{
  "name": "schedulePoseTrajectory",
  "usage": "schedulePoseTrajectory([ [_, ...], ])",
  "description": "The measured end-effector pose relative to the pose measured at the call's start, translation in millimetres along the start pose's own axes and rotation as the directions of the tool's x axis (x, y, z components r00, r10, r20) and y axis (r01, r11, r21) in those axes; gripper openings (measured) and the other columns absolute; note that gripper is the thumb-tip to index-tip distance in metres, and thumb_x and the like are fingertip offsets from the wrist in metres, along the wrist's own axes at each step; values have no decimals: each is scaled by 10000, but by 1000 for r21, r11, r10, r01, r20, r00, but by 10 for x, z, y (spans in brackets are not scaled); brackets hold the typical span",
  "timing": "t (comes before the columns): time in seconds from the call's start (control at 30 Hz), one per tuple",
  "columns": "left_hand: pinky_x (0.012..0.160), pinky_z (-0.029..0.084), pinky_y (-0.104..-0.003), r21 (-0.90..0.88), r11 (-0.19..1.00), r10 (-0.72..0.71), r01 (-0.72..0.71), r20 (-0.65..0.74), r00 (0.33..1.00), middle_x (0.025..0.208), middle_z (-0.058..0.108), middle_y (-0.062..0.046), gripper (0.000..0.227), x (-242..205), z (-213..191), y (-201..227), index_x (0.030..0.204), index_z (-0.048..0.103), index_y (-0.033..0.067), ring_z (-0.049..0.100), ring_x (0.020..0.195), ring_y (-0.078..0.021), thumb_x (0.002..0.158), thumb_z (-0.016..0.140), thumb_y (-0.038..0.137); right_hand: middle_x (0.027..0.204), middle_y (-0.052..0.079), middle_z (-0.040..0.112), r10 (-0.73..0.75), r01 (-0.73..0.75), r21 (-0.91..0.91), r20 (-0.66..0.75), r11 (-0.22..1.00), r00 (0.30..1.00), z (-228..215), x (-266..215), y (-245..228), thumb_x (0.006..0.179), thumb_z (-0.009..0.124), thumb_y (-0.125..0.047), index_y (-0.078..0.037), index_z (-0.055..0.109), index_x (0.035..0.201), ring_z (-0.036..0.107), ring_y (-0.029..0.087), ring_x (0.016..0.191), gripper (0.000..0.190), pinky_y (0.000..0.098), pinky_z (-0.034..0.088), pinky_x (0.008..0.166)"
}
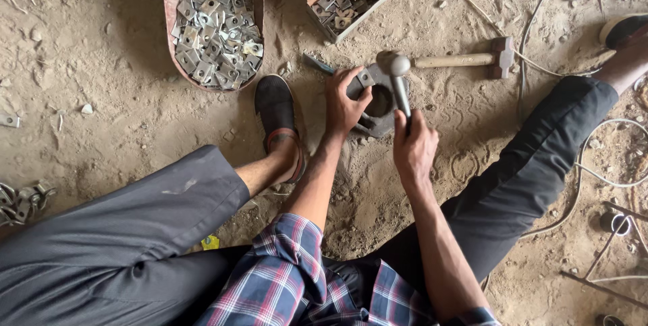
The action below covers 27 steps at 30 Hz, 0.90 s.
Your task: The person sits on the ground and repeatedly hammers small metal parts placed on a metal anvil. They pick up individual parts from a nearby container, position them on the anvil, and strike them with a hammer to shape or flatten them.
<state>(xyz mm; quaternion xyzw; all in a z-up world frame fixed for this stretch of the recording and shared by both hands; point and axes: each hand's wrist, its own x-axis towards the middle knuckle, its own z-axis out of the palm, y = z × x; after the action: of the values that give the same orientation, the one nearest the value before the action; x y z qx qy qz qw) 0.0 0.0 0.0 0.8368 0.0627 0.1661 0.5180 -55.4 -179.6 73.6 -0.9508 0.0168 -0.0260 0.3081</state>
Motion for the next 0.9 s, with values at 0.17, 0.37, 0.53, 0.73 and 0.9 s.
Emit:
schedulePoseTrajectory([
  [0.17,1042,498,-464,-3,998,57,-57,-33,998,1215,661,-117,517,29,-24,53,1268,679,101,628,1145,-286,782,846,159,515,-19,491,-57,62,-79,63,995,996,-22,9,-76,1108,539,-412,-57,596,868,384,75,339,433,294,336,279],
  [0.37,1055,486,-470,-9,998,54,-54,-32,998,1225,660,-130,513,0,-76,126,1278,673,84,618,1168,-302,799,848,138,538,-9,498,-45,46,-49,12,998,999,-51,0,-49,1118,535,-412,-57,581,842,358,86,358,452,311,326,297],
  [0.53,1059,494,-463,-40,997,66,-66,-19,998,1196,673,-114,530,16,-12,-30,1292,672,117,639,1152,-277,796,856,149,531,7,490,-87,91,-131,36,987,996,-51,28,-51,1095,554,-431,-76,595,857,364,92,370,429,318,354,323],
  [0.73,1108,424,-539,125,976,178,-176,-4,984,1356,545,-169,724,73,-110,199,1452,546,116,518,1283,-339,793,829,215,508,54,506,35,-29,-84,65,996,997,-248,19,84,1106,539,-435,-50,616,827,396,145,361,482,348,365,353],
  [0.9,1156,401,-549,390,911,63,-136,194,979,1362,519,-94,602,63,-161,334,1470,592,185,510,1287,-285,915,795,303,523,28,554,34,-31,-26,106,999,994,-275,-39,305,1096,527,-411,-32,643,859,414,113,336,462,327,361,291],
])
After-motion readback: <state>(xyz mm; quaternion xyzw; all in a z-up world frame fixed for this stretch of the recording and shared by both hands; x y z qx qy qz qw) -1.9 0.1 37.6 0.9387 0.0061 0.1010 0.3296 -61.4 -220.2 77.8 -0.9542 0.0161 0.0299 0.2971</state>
